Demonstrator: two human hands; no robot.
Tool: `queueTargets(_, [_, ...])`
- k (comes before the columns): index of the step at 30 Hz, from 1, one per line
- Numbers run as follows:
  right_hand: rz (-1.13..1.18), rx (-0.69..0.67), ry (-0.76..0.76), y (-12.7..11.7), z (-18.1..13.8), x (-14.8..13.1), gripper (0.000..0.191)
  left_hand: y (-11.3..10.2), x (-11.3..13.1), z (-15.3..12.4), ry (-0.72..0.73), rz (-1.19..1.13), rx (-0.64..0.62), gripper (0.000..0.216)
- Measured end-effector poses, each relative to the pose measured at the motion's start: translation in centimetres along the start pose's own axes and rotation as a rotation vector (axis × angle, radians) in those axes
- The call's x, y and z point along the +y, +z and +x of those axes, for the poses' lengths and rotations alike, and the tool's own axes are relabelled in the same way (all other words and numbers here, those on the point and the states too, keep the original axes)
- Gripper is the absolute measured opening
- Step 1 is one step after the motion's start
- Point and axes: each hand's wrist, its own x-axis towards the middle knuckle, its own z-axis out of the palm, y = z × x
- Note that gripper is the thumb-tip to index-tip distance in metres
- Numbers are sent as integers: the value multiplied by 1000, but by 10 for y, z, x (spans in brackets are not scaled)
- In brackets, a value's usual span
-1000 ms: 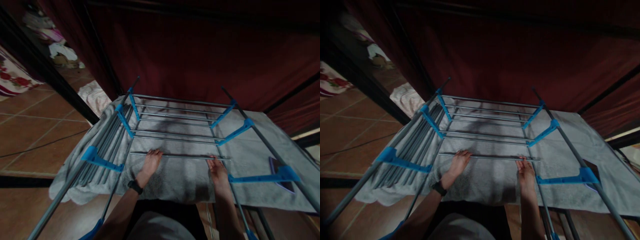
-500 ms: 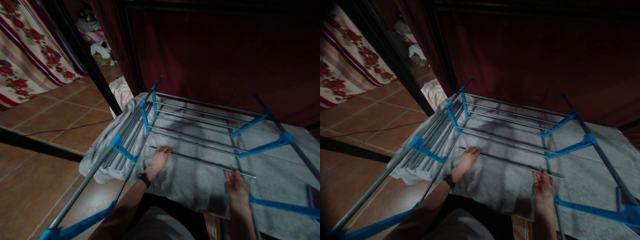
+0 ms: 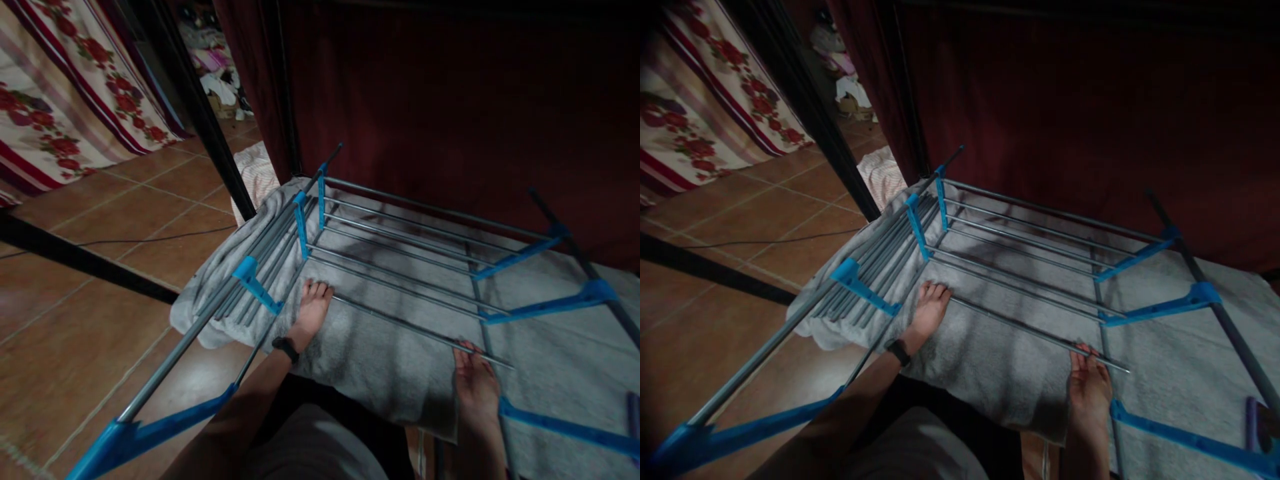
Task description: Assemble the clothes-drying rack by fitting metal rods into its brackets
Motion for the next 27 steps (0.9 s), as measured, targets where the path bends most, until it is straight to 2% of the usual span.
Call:
queueTargets(6, [0,-55,-32,-4,0,2,17,0,7,-1,-61,18,1,51])
queueTargets(13, [31,-95,-34,-8,2,3,19,-7,15,2,-135,-90,-30,50])
queueTargets(22, [42,-22,40,-10,2,-1,19,-1,8,-3,50,-12,-29,52])
queueTargets(25, [58,-65,21,-17,10,4,14,3,6,-5,91,20,-13,52])
queueTargets(27, [101,-139,13,-24,17,8,17,7,5,-5,115,11,14,52])
